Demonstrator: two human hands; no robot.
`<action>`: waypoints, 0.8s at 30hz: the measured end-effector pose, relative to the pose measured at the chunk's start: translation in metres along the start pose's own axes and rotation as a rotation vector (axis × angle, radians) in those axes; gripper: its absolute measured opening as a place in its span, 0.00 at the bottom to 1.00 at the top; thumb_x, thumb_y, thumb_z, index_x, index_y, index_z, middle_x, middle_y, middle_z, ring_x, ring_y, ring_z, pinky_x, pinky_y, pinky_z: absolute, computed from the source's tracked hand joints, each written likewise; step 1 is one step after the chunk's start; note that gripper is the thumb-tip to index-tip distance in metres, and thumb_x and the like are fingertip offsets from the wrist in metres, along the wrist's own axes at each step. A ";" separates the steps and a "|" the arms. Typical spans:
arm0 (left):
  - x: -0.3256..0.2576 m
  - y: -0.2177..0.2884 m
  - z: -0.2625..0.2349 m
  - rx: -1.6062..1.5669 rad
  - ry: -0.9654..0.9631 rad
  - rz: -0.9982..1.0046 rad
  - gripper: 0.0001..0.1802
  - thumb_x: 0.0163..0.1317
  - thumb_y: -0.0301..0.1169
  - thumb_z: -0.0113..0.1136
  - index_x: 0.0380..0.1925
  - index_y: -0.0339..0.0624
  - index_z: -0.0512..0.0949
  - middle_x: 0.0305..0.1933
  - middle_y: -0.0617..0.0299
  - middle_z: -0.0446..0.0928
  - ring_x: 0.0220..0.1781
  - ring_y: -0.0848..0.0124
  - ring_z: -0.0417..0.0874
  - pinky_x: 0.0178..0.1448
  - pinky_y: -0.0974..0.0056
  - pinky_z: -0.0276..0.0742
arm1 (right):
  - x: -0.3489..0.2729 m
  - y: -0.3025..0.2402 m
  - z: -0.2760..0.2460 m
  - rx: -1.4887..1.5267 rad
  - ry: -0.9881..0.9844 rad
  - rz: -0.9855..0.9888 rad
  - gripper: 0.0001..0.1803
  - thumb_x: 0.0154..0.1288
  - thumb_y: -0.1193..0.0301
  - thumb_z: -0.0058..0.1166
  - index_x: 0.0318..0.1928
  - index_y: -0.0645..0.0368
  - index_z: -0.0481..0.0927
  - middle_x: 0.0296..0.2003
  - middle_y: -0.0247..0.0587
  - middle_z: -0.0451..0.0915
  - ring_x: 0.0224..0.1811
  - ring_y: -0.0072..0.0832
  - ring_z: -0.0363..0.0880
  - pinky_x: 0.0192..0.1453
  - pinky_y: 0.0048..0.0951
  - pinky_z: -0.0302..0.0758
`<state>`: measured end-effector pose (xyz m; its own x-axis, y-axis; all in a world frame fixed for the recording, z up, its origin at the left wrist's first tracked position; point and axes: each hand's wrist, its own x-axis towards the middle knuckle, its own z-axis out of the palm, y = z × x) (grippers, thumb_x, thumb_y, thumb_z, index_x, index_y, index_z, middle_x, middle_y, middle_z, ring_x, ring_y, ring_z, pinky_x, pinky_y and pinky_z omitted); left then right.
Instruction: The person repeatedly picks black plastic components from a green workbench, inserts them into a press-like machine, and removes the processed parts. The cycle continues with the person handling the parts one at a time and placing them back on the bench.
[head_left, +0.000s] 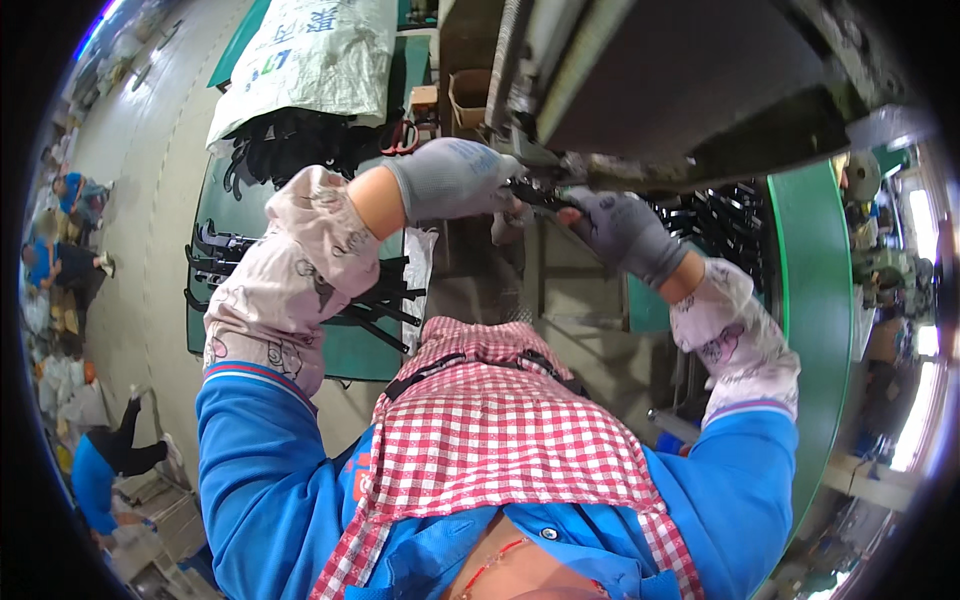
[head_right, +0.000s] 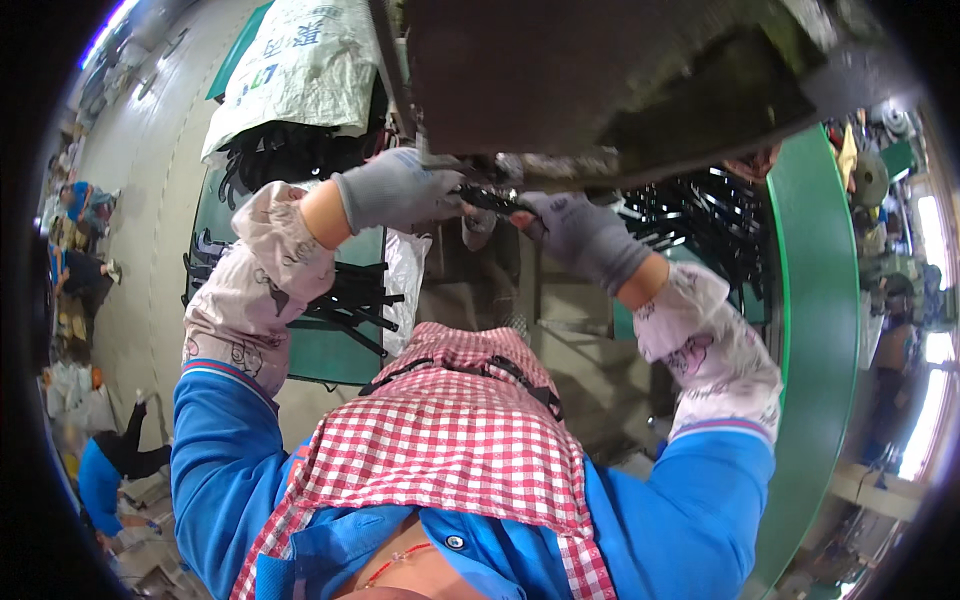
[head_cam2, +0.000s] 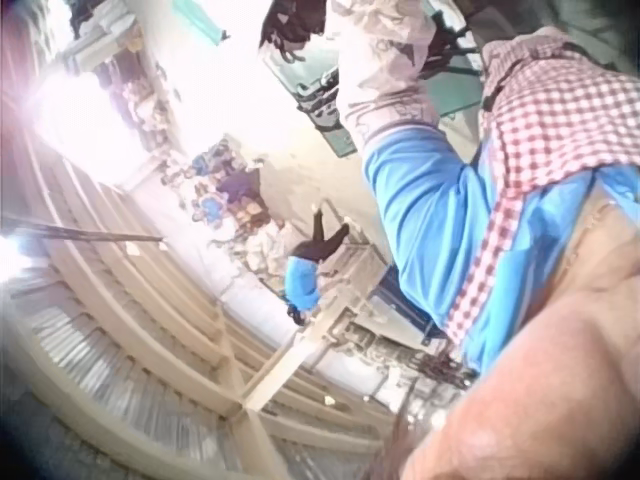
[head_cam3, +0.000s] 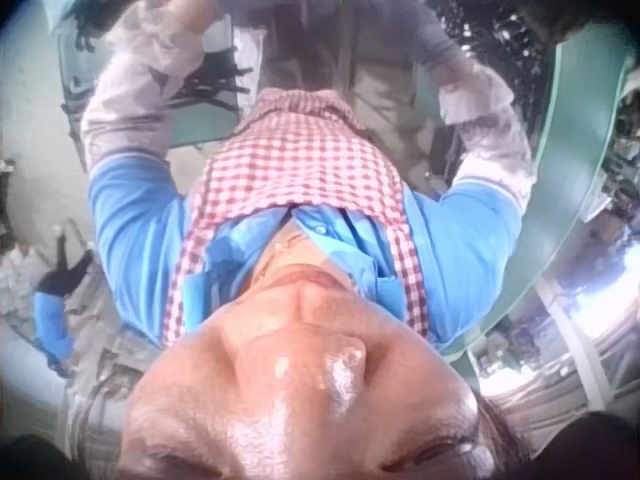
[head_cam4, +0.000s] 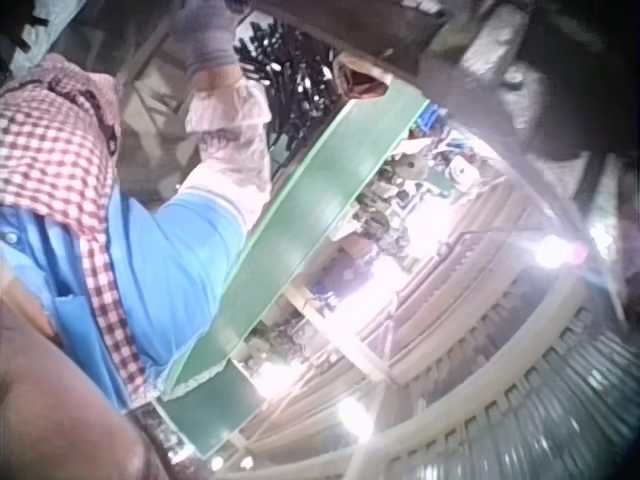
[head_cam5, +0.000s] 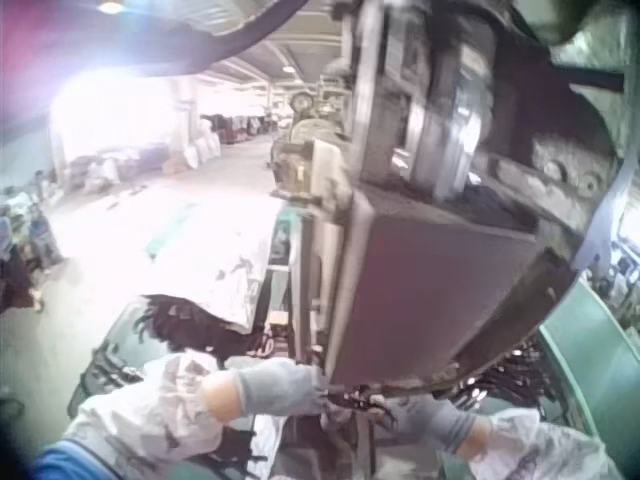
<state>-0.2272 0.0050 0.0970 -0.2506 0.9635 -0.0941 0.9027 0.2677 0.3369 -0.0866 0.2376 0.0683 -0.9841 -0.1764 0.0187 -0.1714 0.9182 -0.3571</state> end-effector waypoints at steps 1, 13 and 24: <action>-0.002 -0.007 0.002 -0.008 0.037 -0.011 0.26 0.67 0.50 0.59 0.52 0.40 0.76 0.38 0.48 0.82 0.45 0.50 0.85 0.49 0.50 0.79 | 0.001 0.002 -0.002 0.013 -0.043 0.023 0.20 0.76 0.51 0.43 0.45 0.54 0.79 0.35 0.54 0.81 0.41 0.55 0.80 0.40 0.47 0.75; -0.343 -0.377 0.127 -0.109 1.202 -1.563 0.28 0.58 0.40 0.62 0.60 0.46 0.77 0.57 0.44 0.80 0.59 0.50 0.81 0.65 0.53 0.74 | -0.026 0.002 0.010 0.142 -0.086 0.208 0.21 0.76 0.53 0.46 0.56 0.53 0.78 0.36 0.59 0.82 0.39 0.62 0.80 0.41 0.55 0.76; -0.367 -0.549 0.179 -0.296 0.928 -1.900 0.42 0.60 0.57 0.63 0.64 0.36 0.71 0.62 0.39 0.76 0.64 0.46 0.78 0.67 0.50 0.73 | -0.040 -0.038 0.000 -0.016 -0.173 0.529 0.32 0.76 0.43 0.38 0.44 0.63 0.77 0.33 0.50 0.78 0.36 0.45 0.77 0.41 0.42 0.71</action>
<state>-0.5680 -0.4953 -0.2210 -0.6977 -0.7129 -0.0700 -0.6349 0.5703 0.5212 -0.0407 0.2098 0.0808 -0.9144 0.2560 -0.3136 0.3424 0.9023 -0.2621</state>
